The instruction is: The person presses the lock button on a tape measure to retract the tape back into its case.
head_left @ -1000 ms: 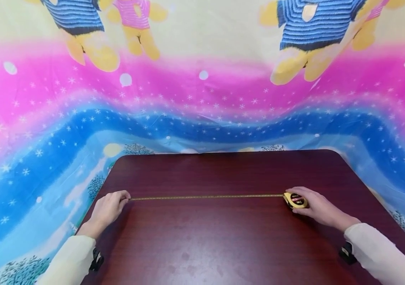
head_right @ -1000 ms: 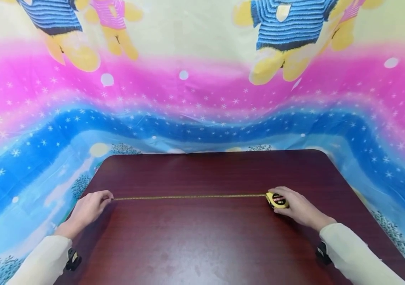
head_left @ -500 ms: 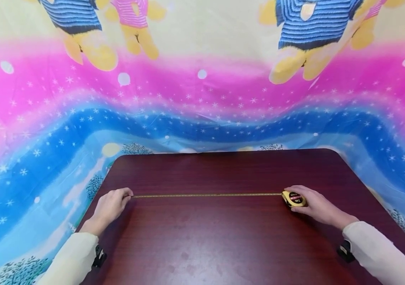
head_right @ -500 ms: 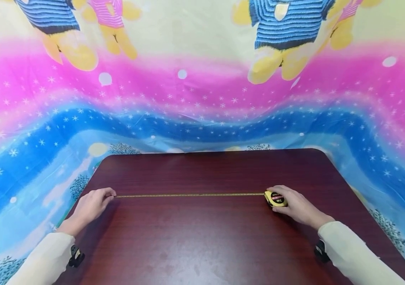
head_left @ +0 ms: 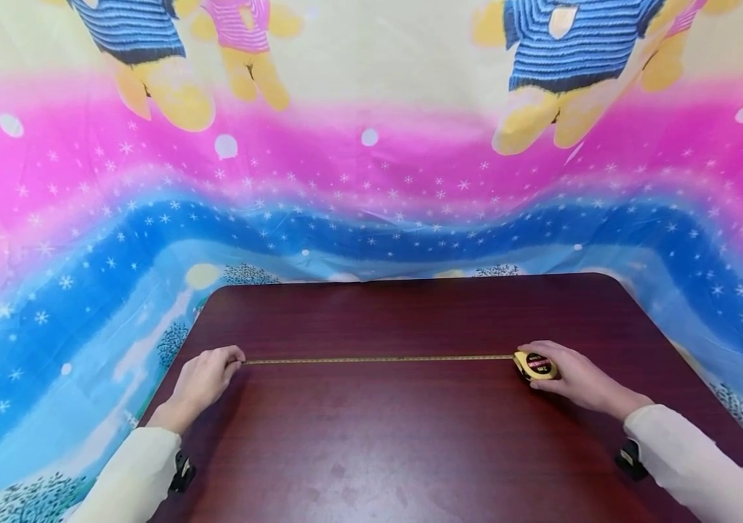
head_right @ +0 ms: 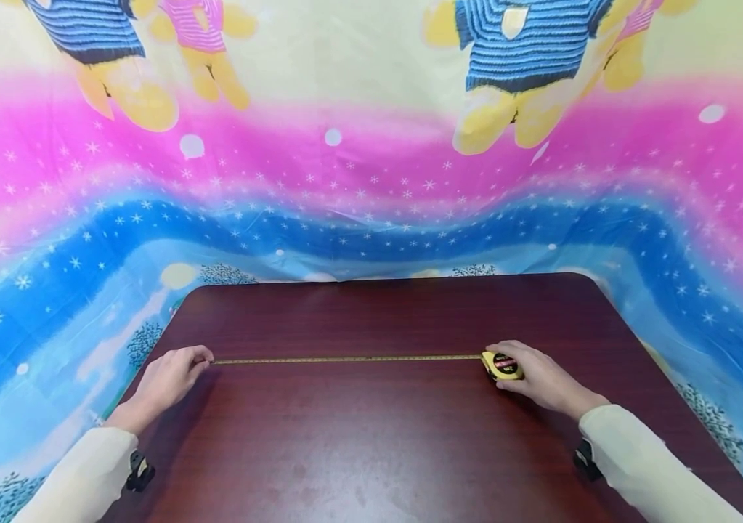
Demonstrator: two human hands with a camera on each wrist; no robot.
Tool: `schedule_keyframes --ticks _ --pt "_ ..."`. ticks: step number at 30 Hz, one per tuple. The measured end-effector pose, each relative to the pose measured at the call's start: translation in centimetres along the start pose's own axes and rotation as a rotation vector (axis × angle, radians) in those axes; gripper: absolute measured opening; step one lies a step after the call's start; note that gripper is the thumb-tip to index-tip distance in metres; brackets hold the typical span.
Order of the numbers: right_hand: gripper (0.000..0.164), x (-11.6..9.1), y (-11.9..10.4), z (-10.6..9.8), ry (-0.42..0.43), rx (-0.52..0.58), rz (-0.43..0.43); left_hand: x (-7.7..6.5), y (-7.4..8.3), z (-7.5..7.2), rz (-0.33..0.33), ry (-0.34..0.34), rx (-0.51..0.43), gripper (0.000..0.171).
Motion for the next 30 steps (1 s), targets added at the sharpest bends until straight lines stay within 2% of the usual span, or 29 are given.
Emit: schedule_keyframes --ticks 6,14,30 --pt "0.062 0.2 -0.3 0.2 -0.002 0.007 -0.001 0.3 0.2 -0.2 0.010 0.002 -0.006 0.009" --pt "0.064 0.6 -0.5 0.6 -0.012 0.016 0.000 0.0 0.4 0.1 0.000 -0.016 -0.011 0.009" --pt "0.064 1.1 -0.5 -0.4 -0.001 0.019 0.013 0.8 0.8 -0.4 0.020 0.011 -0.016 0.009"
Point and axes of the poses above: each hand's wrist, its own x-axis towards the middle knuckle, its own z-axis out of the palm, y = z × x, the point moved 3 cm from there along x, towards the middle knuckle, and after that the axes turned 5 degrees about -x, right-handed, at the moved point
